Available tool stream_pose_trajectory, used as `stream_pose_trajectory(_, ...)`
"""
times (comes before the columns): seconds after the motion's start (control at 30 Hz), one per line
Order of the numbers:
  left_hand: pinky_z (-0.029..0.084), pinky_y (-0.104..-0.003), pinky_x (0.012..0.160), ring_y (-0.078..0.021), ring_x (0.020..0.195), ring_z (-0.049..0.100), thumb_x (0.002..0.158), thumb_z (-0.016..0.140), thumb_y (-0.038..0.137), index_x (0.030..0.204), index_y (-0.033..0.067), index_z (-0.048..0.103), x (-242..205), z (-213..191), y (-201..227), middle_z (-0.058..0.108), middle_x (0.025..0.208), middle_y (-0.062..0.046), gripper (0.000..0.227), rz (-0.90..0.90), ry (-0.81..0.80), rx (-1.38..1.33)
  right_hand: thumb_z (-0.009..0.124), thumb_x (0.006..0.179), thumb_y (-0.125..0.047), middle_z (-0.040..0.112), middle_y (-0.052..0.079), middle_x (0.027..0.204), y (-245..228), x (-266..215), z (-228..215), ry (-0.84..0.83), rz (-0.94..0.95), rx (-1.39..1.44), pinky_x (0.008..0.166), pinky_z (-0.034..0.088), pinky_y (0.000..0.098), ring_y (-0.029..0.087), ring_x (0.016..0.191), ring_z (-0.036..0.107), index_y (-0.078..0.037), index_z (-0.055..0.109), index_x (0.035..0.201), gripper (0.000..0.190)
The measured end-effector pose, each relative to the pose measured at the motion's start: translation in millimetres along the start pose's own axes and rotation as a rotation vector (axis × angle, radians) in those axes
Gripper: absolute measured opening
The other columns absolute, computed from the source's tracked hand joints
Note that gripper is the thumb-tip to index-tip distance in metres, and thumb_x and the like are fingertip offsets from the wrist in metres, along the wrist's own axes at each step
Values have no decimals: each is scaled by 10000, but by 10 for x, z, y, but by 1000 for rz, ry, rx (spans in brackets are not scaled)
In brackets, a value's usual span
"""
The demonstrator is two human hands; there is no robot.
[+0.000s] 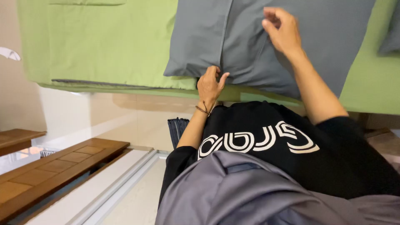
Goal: The person puts a grey pillowcase onto an American flag patterned pillow on a bed.
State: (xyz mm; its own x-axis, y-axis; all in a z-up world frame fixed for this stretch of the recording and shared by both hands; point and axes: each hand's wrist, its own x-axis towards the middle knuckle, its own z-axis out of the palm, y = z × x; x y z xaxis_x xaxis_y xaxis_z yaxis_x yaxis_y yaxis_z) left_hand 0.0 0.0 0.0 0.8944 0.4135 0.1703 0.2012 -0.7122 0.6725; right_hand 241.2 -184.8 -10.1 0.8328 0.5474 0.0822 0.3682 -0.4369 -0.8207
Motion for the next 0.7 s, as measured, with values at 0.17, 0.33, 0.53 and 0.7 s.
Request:
stream_pose_trajectory(0.17,478,-442,535,-327,605,639,842,801,361,844,83,577,129,93,-148,655,739,-75,357,-78,80,137,717,1060,-231,738,69,1053,275,940,460,26,181,518,797,598,267,140,954,736,9,693,1122,249)
stream_pose_trajectory(0.33,487,-464,581,-344,659,646,923,728,258,839,109,574,131,118,-279,651,761,-86,230,75,63,175,725,991,-255,740,31,916,193,1472,1000,-28,461,638,633,597,255,116,745,726,-49,705,1004,207)
stream_pose_trajectory(0.53,496,-457,651,-324,725,653,936,699,198,838,75,554,193,-173,-217,634,762,-98,214,250,-113,83,822,914,-118,675,21,706,719,1761,1119,42,447,731,539,506,275,114,585,614,-63,651,782,223)
stream_pose_trajectory(0.7,503,-438,679,-336,772,646,966,716,204,905,66,616,666,-707,-231,650,825,-120,180,242,-270,-90,840,893,-122,660,-33,703,434,1431,716,166,431,413,546,481,261,72,608,601,-84,649,779,226)
